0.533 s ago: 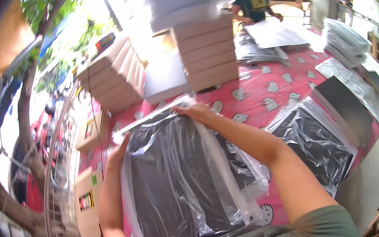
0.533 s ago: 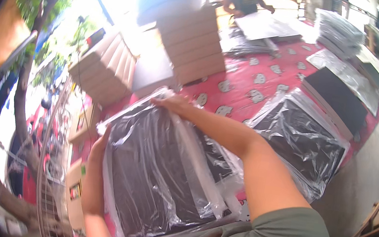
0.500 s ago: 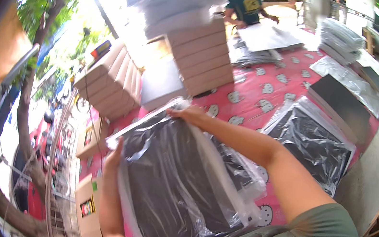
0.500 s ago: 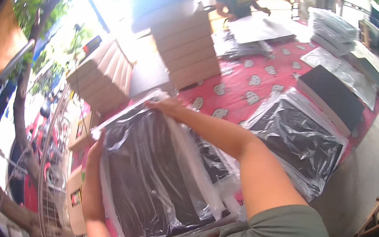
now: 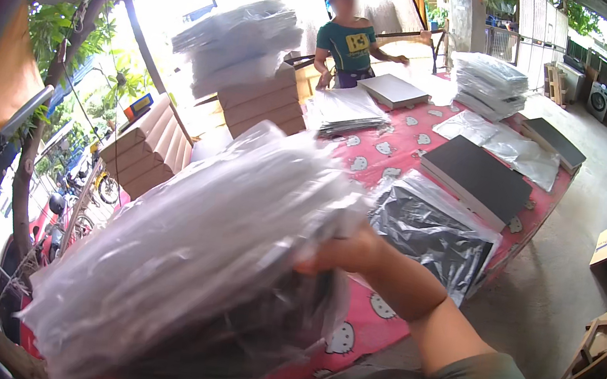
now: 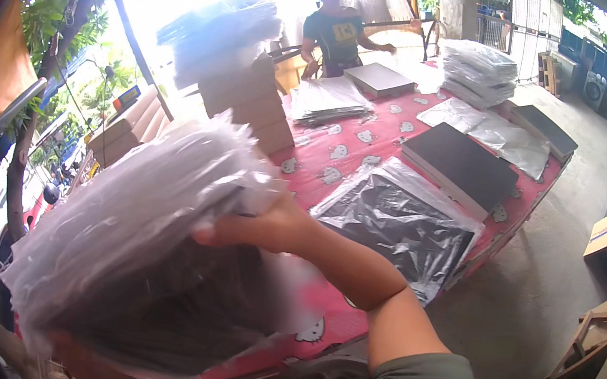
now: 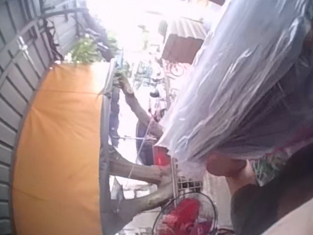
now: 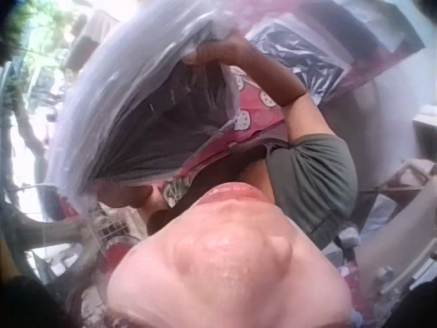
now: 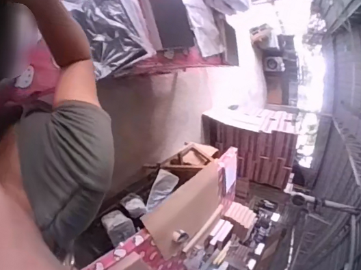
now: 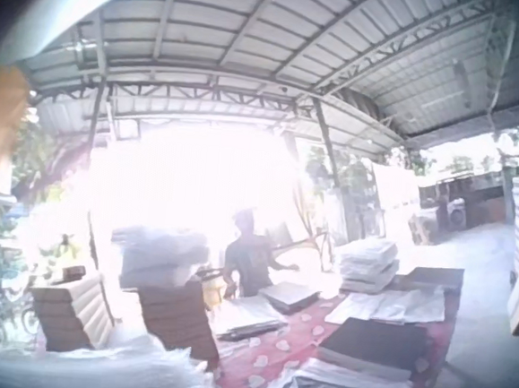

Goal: The person wraps individual flat items in brown paper and secures them with adhesive tape, handling each one by hand on a table.

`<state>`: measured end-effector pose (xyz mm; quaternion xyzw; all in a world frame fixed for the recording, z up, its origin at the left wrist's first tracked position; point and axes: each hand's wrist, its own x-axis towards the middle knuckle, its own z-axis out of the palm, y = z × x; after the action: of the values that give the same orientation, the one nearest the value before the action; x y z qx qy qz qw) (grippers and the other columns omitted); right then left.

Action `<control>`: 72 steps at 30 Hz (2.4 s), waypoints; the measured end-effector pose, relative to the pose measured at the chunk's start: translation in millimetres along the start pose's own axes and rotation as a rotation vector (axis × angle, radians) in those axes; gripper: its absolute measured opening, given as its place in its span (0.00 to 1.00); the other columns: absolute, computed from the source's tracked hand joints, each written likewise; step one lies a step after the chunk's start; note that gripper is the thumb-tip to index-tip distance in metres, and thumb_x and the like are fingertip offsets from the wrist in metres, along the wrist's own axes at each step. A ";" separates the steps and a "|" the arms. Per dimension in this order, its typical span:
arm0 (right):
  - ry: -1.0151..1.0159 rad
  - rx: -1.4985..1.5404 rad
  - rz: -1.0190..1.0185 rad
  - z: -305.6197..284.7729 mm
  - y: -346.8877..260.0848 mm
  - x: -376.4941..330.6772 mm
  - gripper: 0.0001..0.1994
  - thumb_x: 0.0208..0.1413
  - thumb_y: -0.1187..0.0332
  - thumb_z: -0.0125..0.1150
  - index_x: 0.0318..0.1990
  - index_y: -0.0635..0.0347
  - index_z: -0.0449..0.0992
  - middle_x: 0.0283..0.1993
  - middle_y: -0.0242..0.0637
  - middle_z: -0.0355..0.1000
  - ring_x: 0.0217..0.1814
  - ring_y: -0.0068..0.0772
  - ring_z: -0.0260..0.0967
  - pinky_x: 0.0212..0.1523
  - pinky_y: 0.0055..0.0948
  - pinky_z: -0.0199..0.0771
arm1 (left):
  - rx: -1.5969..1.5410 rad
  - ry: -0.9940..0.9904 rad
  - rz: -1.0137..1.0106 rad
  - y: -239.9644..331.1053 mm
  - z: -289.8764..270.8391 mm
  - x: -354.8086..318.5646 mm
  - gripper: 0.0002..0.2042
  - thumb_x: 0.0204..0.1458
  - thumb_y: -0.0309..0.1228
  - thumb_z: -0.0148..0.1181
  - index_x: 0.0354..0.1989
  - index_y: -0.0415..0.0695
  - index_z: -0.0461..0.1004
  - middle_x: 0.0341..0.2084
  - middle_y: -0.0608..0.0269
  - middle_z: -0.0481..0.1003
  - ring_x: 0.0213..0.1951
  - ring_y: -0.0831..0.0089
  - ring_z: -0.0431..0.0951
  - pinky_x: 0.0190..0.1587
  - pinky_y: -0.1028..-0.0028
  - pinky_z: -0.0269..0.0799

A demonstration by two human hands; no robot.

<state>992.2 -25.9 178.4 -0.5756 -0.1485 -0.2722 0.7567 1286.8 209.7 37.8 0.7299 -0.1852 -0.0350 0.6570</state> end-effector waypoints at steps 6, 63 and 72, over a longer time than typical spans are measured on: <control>0.067 -0.169 -0.037 -35.4 -74.1 -111.7 0.24 0.36 0.70 0.70 0.45 0.64 0.70 0.42 0.37 0.71 0.45 0.27 0.67 0.47 0.29 0.67 | -0.019 -0.385 -0.042 -0.3 104.6 -101.6 0.23 0.53 0.46 0.48 0.50 0.43 0.60 0.46 0.59 0.64 0.48 0.67 0.64 0.50 0.71 0.60; 2.801 -1.646 -0.791 140.1 -456.1 -914.3 0.38 0.36 0.71 0.73 0.56 0.65 0.56 0.50 0.38 0.65 0.54 0.30 0.60 0.55 0.32 0.61 | -0.729 -2.992 0.534 351.9 664.0 -1273.7 0.23 0.49 0.50 0.55 0.25 0.36 0.70 0.23 0.67 0.70 0.29 0.75 0.68 0.35 0.70 0.65; 3.530 -0.713 -0.257 118.4 -367.8 -955.2 0.55 0.20 0.53 0.79 0.58 0.72 0.53 0.59 0.48 0.57 0.62 0.43 0.53 0.62 0.38 0.51 | -0.596 -3.206 0.544 269.1 686.4 -1297.7 0.23 0.45 0.46 0.61 0.39 0.37 0.70 0.36 0.61 0.71 0.39 0.72 0.69 0.44 0.71 0.65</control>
<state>16.7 247.3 -10.4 -0.2574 -0.7665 0.5652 0.1637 -181.3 -47.6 -42.2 0.2422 0.7332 0.6281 0.0958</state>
